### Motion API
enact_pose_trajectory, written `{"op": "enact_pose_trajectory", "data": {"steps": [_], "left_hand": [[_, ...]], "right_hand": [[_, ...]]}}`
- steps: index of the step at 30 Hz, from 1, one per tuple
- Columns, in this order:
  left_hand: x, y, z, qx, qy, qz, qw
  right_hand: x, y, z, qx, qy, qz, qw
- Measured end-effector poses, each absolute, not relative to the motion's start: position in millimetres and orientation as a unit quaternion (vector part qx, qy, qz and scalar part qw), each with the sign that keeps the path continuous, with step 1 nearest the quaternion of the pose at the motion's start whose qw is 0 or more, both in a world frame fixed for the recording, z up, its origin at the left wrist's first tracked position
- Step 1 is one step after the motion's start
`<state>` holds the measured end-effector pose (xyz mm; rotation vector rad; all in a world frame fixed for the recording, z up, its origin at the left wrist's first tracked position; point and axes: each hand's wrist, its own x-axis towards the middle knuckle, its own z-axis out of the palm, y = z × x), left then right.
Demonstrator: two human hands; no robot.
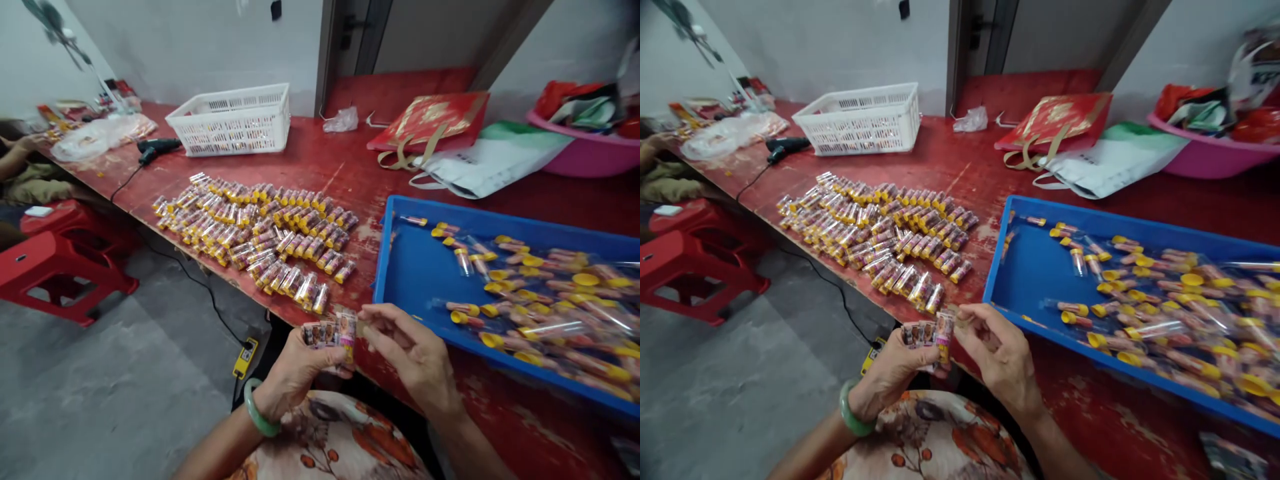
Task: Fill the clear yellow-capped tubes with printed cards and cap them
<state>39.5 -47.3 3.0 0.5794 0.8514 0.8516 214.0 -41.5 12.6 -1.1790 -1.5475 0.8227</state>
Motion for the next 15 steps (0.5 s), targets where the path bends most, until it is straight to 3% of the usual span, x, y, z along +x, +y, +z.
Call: {"op": "enact_pose_trajectory", "data": {"steps": [15], "left_hand": [[33.3,-45.5,-0.9,0.266,0.387,0.381,0.796]], "right_hand": [[192.9,-19.4,13.9,-0.509,-0.578,0.449,0.453]]}}
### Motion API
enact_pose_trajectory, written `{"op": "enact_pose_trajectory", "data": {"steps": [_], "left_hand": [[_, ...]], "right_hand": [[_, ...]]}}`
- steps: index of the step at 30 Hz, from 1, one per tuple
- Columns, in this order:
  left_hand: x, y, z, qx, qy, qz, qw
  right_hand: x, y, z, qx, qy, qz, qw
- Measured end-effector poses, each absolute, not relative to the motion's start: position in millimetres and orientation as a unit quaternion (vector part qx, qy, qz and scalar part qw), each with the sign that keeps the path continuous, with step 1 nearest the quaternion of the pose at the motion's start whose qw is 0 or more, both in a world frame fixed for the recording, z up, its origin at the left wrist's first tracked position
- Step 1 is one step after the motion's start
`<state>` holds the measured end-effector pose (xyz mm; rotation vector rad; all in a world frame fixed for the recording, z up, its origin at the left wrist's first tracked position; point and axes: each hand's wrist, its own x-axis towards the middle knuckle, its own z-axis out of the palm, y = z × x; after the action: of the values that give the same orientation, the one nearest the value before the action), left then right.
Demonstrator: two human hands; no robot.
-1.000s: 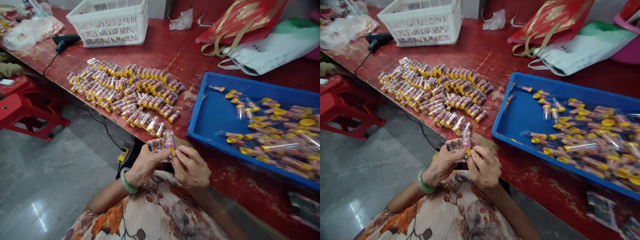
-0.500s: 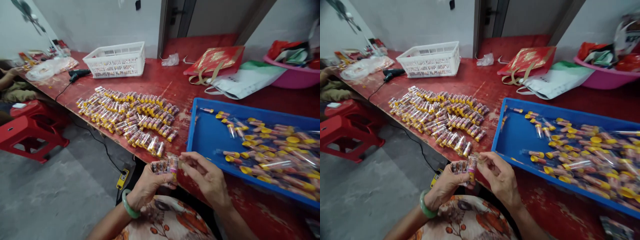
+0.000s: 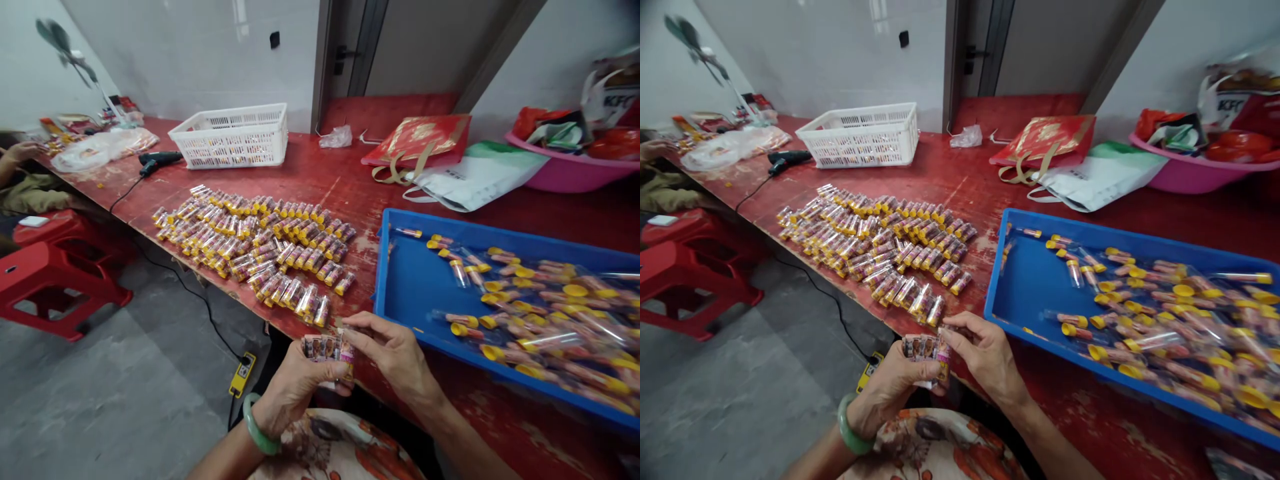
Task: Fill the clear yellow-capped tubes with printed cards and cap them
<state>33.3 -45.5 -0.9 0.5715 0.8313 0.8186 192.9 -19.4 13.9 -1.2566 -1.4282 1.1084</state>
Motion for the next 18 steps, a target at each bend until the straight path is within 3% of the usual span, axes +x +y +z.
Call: {"op": "enact_pose_trajectory", "data": {"steps": [9,13,18], "left_hand": [[26.1,-33.1,-5.0,0.165,0.401,0.417,0.799],[17.1,-28.8,-12.9,0.107,0.425,0.421,0.794],[4.7,-26.0,-20.4,0.107,0.397,0.409,0.815]], "right_hand": [[199.8,36.0,16.7,-0.538,-0.440,0.555,0.457],[213.8,130.0,17.5,-0.569,-0.406,0.506,0.505],[212.4,239.5,7.8,-0.649,-0.389,0.455,0.469]]}}
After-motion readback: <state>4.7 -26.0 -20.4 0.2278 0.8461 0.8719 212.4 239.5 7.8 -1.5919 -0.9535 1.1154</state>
